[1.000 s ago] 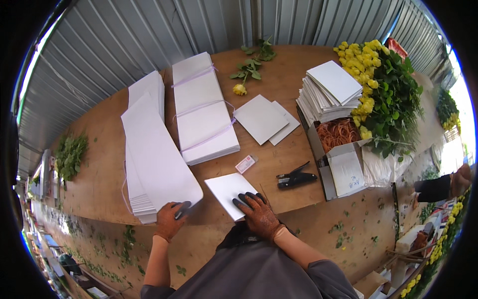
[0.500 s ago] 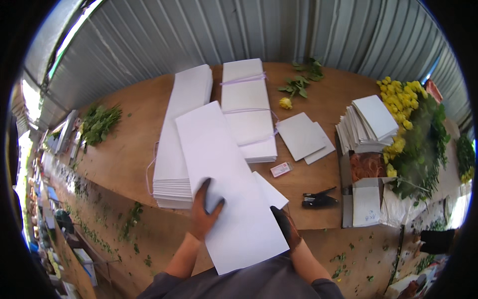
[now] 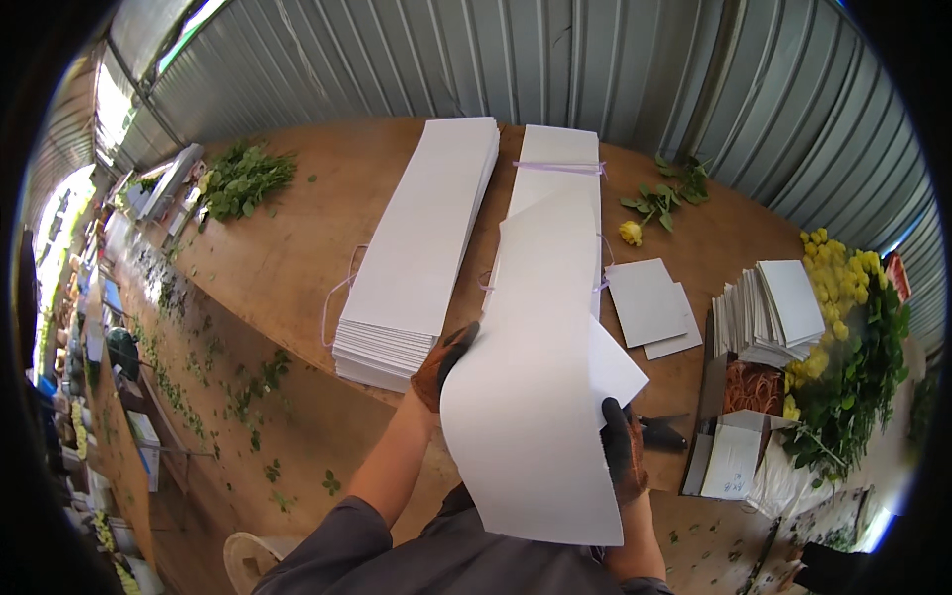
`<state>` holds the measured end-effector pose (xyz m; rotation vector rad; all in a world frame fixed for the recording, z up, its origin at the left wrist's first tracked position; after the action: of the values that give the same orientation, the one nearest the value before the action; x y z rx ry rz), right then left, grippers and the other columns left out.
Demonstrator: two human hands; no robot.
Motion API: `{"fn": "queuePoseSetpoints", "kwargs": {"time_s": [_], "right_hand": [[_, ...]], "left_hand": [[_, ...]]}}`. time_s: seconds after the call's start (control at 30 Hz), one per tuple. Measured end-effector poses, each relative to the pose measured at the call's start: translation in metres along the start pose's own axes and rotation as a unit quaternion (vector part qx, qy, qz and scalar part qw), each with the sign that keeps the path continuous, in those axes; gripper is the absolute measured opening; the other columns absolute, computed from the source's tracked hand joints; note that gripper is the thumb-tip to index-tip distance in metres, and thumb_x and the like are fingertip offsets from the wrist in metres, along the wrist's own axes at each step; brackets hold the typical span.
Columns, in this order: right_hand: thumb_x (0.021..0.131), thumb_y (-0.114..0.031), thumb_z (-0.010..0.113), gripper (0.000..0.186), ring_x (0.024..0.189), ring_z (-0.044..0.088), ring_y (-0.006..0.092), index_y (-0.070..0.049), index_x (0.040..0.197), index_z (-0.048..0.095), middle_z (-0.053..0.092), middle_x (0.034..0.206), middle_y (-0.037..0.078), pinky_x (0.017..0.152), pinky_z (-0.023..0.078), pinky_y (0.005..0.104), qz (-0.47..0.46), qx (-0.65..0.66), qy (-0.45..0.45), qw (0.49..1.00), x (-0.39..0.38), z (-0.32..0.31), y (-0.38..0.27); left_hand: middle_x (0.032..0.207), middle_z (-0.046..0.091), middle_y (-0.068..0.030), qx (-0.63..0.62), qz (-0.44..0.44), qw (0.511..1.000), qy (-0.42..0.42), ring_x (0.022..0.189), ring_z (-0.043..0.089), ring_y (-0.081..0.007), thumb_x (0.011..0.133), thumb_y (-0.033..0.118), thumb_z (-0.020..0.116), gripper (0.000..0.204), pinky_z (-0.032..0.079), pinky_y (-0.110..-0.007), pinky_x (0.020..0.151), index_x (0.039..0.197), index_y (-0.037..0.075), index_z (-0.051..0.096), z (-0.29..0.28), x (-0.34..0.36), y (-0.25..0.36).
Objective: The person wraps yellow roses in white paper at a workbench. They select flowers, fold paper around the stems, and secure the bundle with a stapler.
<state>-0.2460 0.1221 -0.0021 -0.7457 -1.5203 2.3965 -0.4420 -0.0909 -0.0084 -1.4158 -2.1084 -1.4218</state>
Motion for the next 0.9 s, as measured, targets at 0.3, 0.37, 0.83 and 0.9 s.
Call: {"fn": "queuePoseSetpoints", "kwargs": {"time_s": [0.3, 0.37, 0.83, 0.9], "right_hand": [[0.105, -0.014, 0.045, 0.038, 0.108, 0.061, 0.0241, 0.002, 0.139, 0.046, 0.063, 0.120, 0.016, 0.093, 0.048, 0.0348, -0.175, -0.165, 0.223, 0.945, 0.019, -0.068, -0.051], [0.102, -0.005, 0.049, 0.038, 0.115, 0.058, 0.0262, 0.000, 0.139, 0.047, 0.061, 0.123, 0.017, 0.099, 0.045, 0.0346, -0.223, -0.288, 0.178, 0.914, 0.044, -0.076, -0.044], [0.085, -0.011, 0.058, 0.049, 0.129, 0.042, 0.0415, -0.013, 0.134, 0.058, 0.047, 0.140, 0.019, 0.109, 0.032, 0.0555, -0.283, -0.729, -0.010, 0.623, 0.070, 0.094, 0.060], [0.084, -0.011, 0.059, 0.050, 0.126, 0.045, 0.0397, -0.014, 0.133, 0.059, 0.049, 0.139, 0.018, 0.106, 0.035, 0.0541, -0.288, -0.711, 0.005, 0.642, 0.068, 0.095, 0.053]], "left_hand": [[0.141, 0.051, -0.0076, -0.405, -0.365, 0.838, -0.032, 0.124, 0.051, -0.0180, 0.095, 0.011, 0.062, 0.064, 0.046, -0.030, 0.100, 0.152, 0.006, 0.032, 0.064, -0.007, -0.064], [0.143, 0.049, -0.0077, -0.409, -0.354, 0.839, -0.048, 0.125, 0.050, -0.0175, 0.095, 0.011, 0.062, 0.066, 0.045, -0.030, 0.100, 0.153, 0.007, 0.030, 0.074, -0.007, -0.057], [0.105, 0.069, -0.0211, -0.090, -0.388, 0.917, -0.006, 0.097, 0.066, -0.0337, 0.097, 0.036, 0.059, 0.051, 0.050, -0.044, 0.081, 0.127, -0.005, 0.057, 0.086, -0.025, -0.100], [0.119, 0.062, -0.0285, -0.079, -0.402, 0.912, -0.005, 0.112, 0.059, -0.0418, 0.097, 0.032, 0.058, 0.056, 0.046, -0.045, 0.094, 0.138, -0.005, 0.045, 0.089, -0.023, -0.099]]}}
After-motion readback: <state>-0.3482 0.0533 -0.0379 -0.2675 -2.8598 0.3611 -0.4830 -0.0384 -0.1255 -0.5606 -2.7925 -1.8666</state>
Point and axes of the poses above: each hand's wrist, its own x-axis towards the middle knuckle, its own z-axis out of the palm, y = z × x, the point moved 8 cm from there along x, towards the middle knuckle
